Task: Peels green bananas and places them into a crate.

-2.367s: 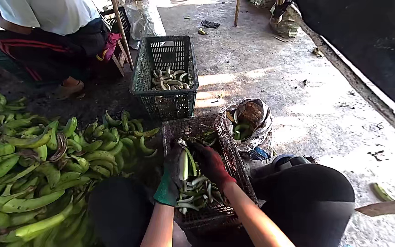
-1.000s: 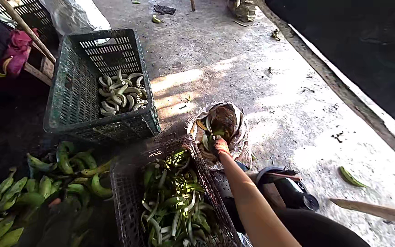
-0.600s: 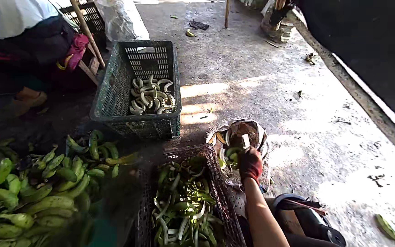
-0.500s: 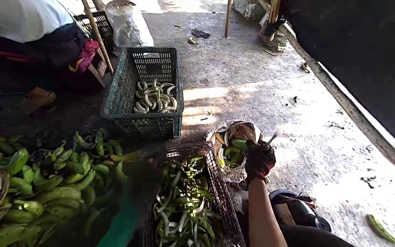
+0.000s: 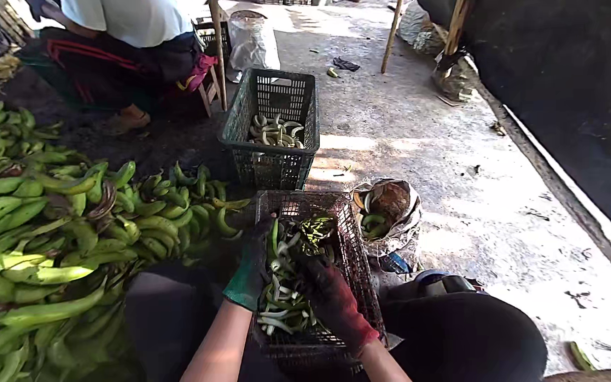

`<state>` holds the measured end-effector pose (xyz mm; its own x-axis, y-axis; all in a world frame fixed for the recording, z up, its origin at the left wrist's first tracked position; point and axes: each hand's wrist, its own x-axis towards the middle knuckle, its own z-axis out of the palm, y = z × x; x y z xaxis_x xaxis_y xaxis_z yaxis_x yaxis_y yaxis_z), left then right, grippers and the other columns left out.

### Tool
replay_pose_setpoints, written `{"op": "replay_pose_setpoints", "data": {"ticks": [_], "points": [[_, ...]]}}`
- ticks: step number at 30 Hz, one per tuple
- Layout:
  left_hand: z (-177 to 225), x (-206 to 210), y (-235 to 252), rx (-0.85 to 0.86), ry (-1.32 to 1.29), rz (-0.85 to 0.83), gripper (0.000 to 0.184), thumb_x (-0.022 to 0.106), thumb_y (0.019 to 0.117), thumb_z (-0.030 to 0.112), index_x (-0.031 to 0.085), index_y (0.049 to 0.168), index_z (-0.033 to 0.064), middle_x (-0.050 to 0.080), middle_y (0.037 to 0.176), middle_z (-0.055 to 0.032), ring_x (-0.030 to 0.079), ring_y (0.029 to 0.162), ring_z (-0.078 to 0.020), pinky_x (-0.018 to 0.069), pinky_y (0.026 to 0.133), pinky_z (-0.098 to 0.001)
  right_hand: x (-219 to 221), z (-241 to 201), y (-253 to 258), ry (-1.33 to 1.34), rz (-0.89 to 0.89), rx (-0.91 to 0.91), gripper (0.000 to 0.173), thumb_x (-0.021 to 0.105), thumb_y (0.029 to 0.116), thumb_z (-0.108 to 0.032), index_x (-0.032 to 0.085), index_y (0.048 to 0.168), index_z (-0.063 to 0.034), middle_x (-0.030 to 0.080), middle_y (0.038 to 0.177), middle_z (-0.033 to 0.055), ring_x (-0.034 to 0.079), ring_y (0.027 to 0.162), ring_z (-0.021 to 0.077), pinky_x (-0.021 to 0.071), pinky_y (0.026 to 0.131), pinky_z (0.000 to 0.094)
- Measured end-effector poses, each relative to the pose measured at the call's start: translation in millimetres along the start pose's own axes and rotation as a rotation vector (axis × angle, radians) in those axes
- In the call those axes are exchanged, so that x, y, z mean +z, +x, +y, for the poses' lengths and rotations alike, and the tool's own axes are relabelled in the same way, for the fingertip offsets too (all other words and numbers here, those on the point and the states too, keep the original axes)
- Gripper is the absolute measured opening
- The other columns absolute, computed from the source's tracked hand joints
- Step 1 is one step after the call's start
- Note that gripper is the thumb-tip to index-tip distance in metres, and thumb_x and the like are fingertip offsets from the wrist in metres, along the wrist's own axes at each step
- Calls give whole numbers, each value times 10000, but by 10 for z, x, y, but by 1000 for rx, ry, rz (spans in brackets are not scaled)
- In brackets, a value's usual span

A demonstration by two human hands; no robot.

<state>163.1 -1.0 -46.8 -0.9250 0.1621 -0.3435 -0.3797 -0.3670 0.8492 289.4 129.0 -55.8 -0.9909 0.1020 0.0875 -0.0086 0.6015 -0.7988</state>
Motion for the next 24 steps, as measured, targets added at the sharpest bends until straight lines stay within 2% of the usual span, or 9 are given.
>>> {"op": "replay_pose_setpoints", "data": {"ticks": [3,6,10,12,15,17,20,22,24], "points": [[14,-11,-118,-111,-173,-168,256,397,1094,183,589,1105,15,618,734,-59,601,564,-119,528,489,-253,161,62,-15,-133,129,-166,325,642,895,-170,775,1184,-237,711,1151,139,692,1018,341,538,855,597],[-47,64,-287,-108,-17,-66,242,432,1084,142,598,1189,0,653,860,-41,629,694,-70,543,617,-222,126,154,264,-215,246,18,326,714,883,-138,774,1199,-193,692,1207,221,651,1102,446,482,928,671],[-63,26,-232,-62,60,16,292,458,1090,220,612,1234,17,677,907,-57,650,730,-88,561,638,-248,-130,271,462,-167,218,274,450,609,992,-292,600,1440,-243,646,1275,193,644,1122,370,529,934,579],[-81,-50,-80,-6,90,0,315,435,1099,255,597,1246,29,652,878,-37,626,710,-68,548,627,-238,2,212,204,-83,199,120,386,632,958,-274,690,1337,-229,696,1192,144,679,1048,316,561,887,546],[-106,7,-67,15,40,-136,258,386,1102,159,547,1248,18,656,908,-13,641,756,-40,561,667,-206,242,143,19,-97,233,-28,345,688,855,-160,774,1183,-224,698,1147,179,673,1027,384,525,864,623],[-192,49,-180,22,193,-175,306,415,1086,119,558,1305,-41,659,1050,-73,624,881,-69,537,793,-237,78,156,301,-195,252,117,343,663,927,-146,750,1248,-234,674,1224,236,639,1119,455,483,938,673],[-167,167,-343,-26,247,-83,255,472,1074,139,600,1230,-17,656,962,-44,619,807,-44,536,728,-218,-164,343,617,-175,211,311,397,565,1020,-302,627,1412,-292,649,1294,182,631,1160,377,503,961,598],[-206,143,-160,41,142,-19,257,439,1088,151,574,1234,-12,662,943,-38,636,790,-43,557,708,-215,-43,361,471,-21,210,242,439,584,995,-283,614,1427,-216,682,1234,143,661,1092,303,542,933,527],[-311,53,15,38,53,8,350,383,1111,198,503,1360,-16,649,1040,-73,630,867,-74,550,767,-259,238,274,111,84,157,202,414,631,947,-195,665,1359,-165,662,1240,180,658,1086,326,555,911,534]]}}
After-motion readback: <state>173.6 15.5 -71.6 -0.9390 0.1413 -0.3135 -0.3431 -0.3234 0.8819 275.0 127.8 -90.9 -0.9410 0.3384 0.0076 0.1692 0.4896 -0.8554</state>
